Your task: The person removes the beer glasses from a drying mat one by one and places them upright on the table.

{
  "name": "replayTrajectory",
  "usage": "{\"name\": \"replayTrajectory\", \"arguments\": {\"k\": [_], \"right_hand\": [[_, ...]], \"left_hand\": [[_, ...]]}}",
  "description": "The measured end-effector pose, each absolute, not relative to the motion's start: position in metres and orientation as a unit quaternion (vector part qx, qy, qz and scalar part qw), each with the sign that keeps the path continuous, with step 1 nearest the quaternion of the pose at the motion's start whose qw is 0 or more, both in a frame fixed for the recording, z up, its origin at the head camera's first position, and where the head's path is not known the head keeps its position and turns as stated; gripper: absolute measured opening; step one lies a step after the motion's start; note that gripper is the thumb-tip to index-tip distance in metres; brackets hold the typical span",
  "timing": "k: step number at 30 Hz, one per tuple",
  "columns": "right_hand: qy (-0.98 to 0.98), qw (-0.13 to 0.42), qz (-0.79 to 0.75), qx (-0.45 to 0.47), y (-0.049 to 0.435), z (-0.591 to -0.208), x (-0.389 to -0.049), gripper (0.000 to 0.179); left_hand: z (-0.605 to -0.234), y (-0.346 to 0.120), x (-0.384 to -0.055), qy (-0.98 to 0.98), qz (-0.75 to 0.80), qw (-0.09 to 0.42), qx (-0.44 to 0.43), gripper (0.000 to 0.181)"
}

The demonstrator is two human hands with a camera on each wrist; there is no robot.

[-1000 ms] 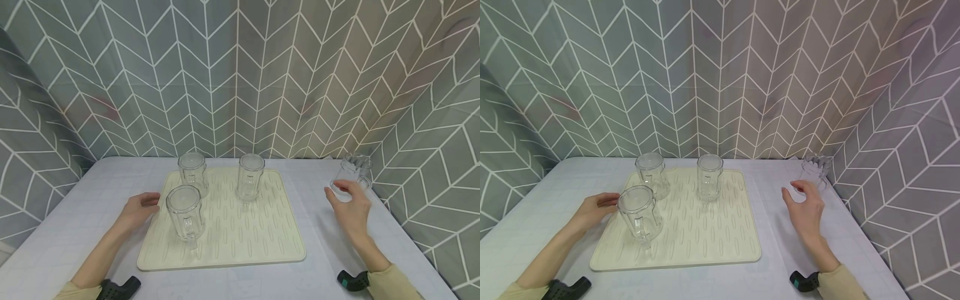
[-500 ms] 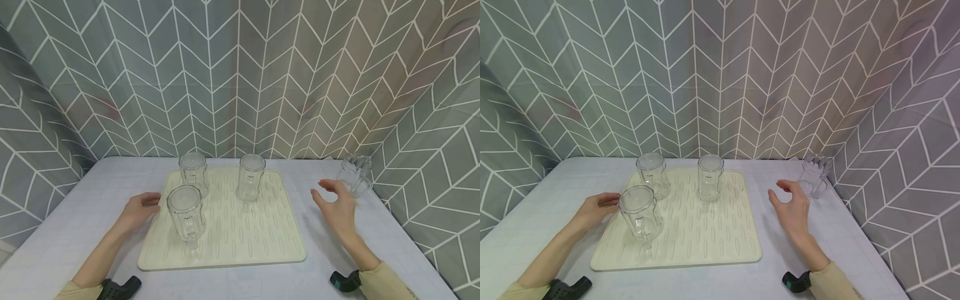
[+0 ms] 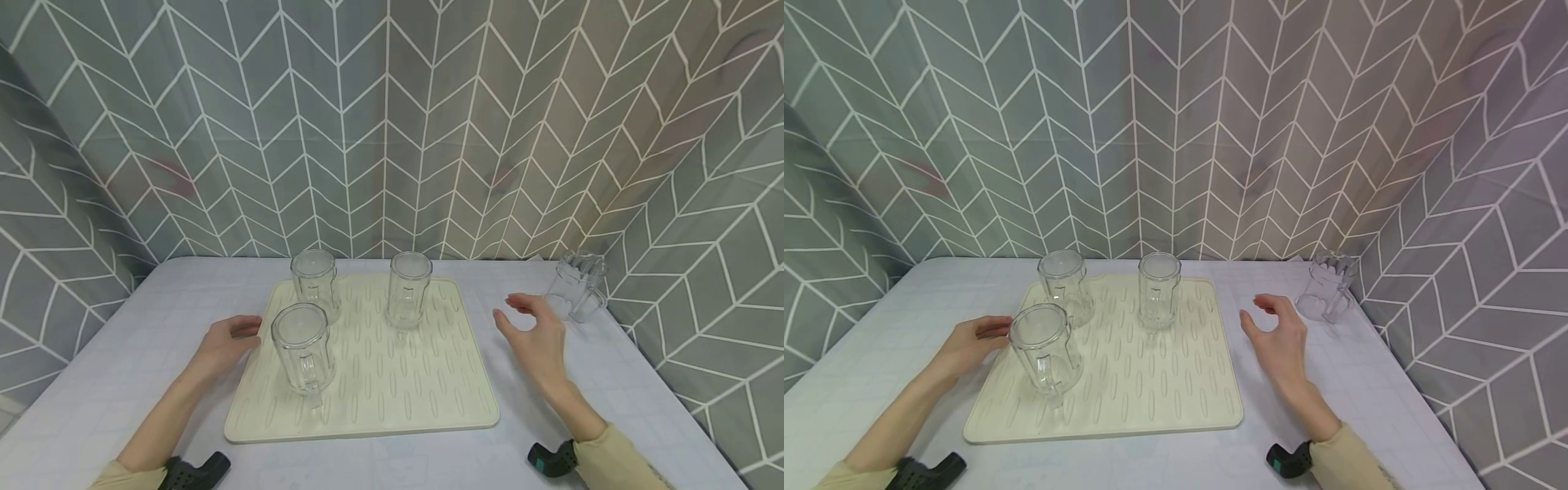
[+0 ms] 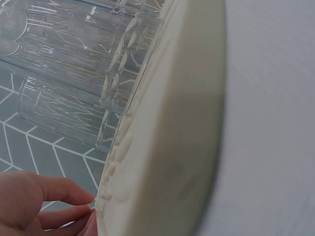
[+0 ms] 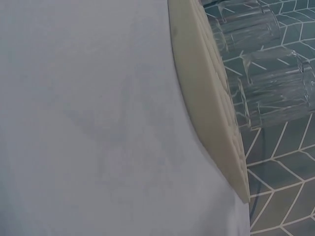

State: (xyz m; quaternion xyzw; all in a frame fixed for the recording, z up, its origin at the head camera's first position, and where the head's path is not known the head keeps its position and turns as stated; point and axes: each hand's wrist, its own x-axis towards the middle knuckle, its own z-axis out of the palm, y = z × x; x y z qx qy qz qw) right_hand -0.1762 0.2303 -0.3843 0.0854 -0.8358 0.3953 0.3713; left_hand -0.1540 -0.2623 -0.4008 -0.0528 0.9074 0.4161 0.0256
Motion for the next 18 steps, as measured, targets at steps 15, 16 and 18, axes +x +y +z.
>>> {"name": "replayTrajectory", "arguments": {"k": [15,16,18], "right_hand": [[-0.832,0.347,0.417,0.116,0.2,-0.384,-0.174,0.031],[-0.832,0.345,0.418,0.119,0.198,-0.384,-0.174,0.031],[-0.832,0.341,0.419,0.124,0.194,-0.385,-0.173,0.032]], "left_hand": [[-0.4,-0.262,-0.154,0.908,0.415,0.025,-0.051,0.052],[-0.4,-0.262,-0.154,0.908,0.415,0.025,-0.051,0.052],[-0.4,-0.263,-0.153,0.908,0.415,0.024,-0.05,0.052]]}}
